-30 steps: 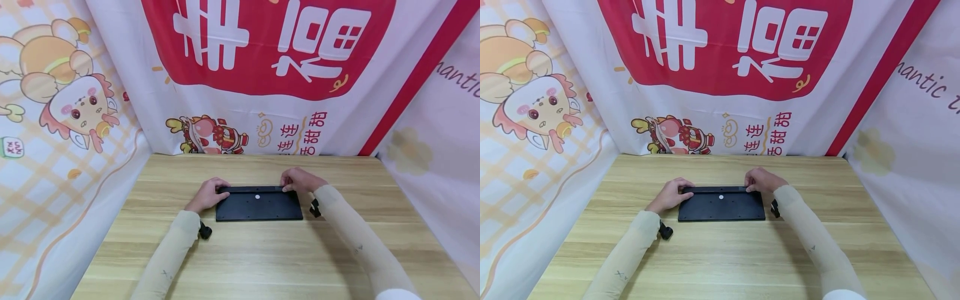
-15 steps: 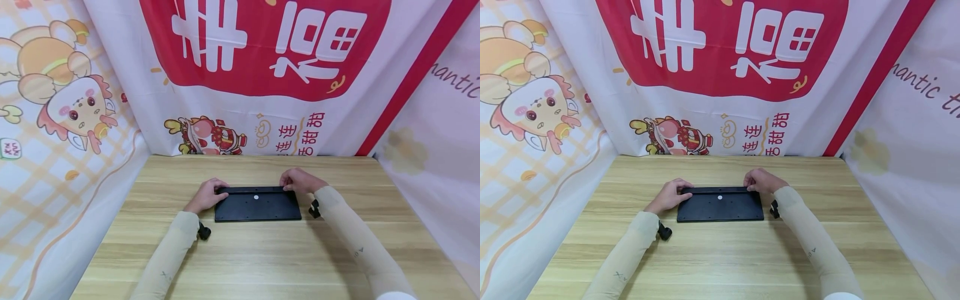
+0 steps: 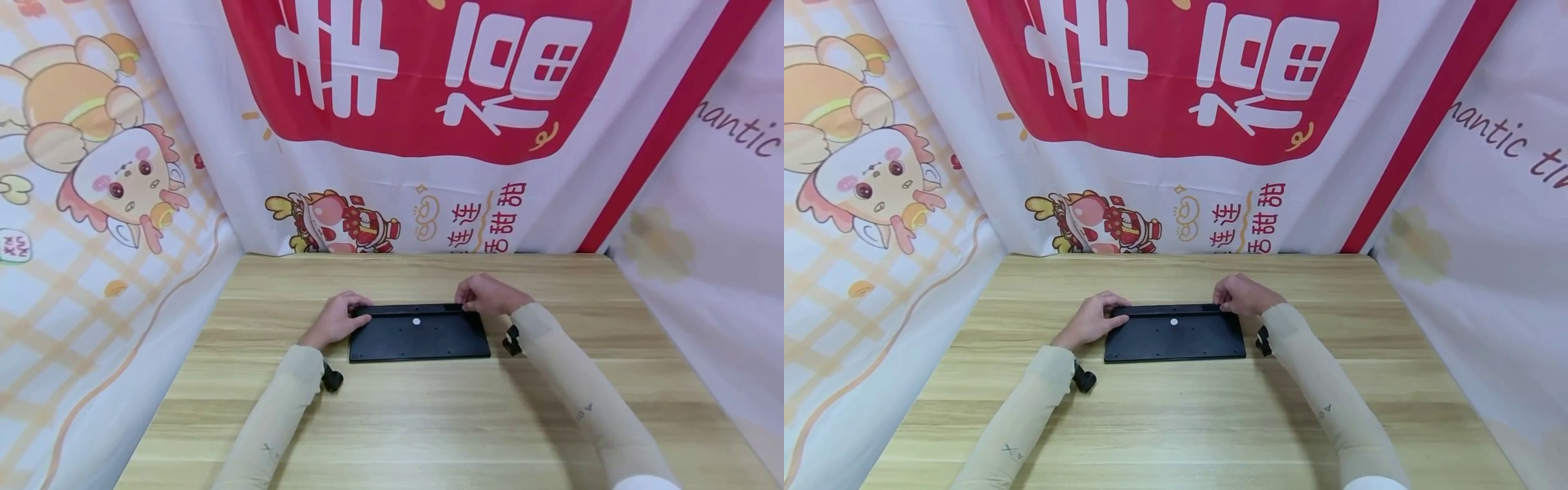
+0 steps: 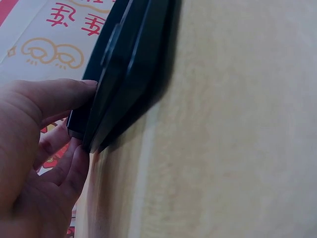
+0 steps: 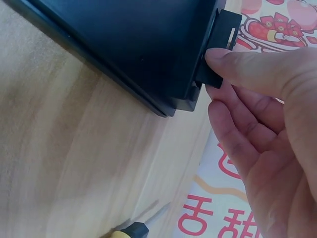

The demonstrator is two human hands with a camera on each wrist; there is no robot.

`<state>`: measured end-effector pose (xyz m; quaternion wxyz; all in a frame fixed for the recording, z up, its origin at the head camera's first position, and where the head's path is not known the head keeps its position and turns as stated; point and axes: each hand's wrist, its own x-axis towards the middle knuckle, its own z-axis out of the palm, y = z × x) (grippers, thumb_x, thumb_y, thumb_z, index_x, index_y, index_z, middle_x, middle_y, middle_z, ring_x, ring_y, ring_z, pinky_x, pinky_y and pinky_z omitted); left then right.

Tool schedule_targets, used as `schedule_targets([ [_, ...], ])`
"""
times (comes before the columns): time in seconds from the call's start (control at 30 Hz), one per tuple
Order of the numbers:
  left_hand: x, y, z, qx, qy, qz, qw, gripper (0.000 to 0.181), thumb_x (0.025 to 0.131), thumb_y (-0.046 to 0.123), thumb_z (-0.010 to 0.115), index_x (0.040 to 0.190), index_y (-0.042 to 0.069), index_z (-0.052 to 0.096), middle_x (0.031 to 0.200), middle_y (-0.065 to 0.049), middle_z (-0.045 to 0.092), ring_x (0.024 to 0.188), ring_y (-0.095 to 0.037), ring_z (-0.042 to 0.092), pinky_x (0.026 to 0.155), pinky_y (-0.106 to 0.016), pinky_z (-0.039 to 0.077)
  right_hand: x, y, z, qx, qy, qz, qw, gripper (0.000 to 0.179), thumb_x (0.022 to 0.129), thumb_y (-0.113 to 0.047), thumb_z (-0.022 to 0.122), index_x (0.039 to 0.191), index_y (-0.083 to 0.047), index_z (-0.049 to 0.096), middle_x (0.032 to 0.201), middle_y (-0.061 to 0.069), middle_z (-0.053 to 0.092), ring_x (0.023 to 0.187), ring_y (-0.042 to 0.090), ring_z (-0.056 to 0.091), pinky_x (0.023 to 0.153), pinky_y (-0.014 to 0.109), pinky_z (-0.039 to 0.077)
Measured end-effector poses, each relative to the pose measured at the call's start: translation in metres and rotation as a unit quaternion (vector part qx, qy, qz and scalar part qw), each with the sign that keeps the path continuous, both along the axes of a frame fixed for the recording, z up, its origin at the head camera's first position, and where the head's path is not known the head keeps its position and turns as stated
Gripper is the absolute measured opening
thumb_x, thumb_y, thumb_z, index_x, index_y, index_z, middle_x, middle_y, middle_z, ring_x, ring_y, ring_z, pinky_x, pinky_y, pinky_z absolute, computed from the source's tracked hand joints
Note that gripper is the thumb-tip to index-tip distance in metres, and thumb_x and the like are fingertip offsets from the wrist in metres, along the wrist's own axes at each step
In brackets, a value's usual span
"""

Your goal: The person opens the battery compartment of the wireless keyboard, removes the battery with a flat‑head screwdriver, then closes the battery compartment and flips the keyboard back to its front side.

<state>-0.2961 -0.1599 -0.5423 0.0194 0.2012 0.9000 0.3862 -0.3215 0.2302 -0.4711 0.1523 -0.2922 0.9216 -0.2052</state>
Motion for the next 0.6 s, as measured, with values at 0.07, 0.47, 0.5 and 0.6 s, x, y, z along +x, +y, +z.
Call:
schedule_targets([
  [0.07, 0.0, 0.0, 0.0, -0.001, 0.0, 0.001, 1.0, 0.027, 0.097, 0.021, 0.078, 0.123, 0.015, 0.078, 0.126, -0.006, 0.071, 0.121, -0.026, 0.067, 0.104, -0.048, 0.055, 0.0, 0.0, 0.002, 0.005, 0.004, 0.0, 1.0, 0.009, 0.096, -0.001, 0.074, 0.099, -0.01, 0.077, 0.093, 0.0, 0.075, 0.085, 0.01, 0.067, 0.08, 0.031, 0.059],
  [0.47, 0.003, 0.001, 0.005, -0.007, -0.004, 0.004, 1.0, 0.027, 0.097, 0.021, 0.078, 0.123, 0.015, 0.078, 0.124, -0.005, 0.071, 0.119, -0.026, 0.066, 0.104, -0.048, 0.055, -0.009, 0.006, 0.012, 0.008, 0.002, -0.026, 0.9996, 0.014, 0.096, 0.001, 0.071, 0.099, -0.011, 0.077, 0.094, 0.0, 0.074, 0.085, 0.014, 0.066, 0.081, 0.035, 0.059],
  [0.5, 0.003, 0.001, 0.005, -0.007, -0.003, 0.004, 1.0, 0.027, 0.097, 0.021, 0.079, 0.123, 0.015, 0.078, 0.123, -0.005, 0.071, 0.119, -0.026, 0.066, 0.104, -0.048, 0.055, -0.01, 0.006, 0.012, 0.008, 0.003, -0.025, 0.9996, 0.013, 0.096, 0.001, 0.071, 0.099, -0.011, 0.077, 0.094, 0.001, 0.074, 0.086, 0.014, 0.066, 0.081, 0.035, 0.059],
  [0.6, 0.003, 0.0, 0.004, -0.012, -0.001, 0.006, 0.9999, 0.027, 0.097, 0.021, 0.079, 0.123, 0.015, 0.078, 0.123, -0.005, 0.071, 0.118, -0.026, 0.066, 0.103, -0.047, 0.055, -0.015, 0.008, 0.011, 0.005, 0.007, -0.026, 0.9996, 0.009, 0.096, -0.001, 0.073, 0.099, -0.008, 0.077, 0.094, 0.002, 0.076, 0.086, 0.014, 0.067, 0.081, 0.035, 0.059],
])
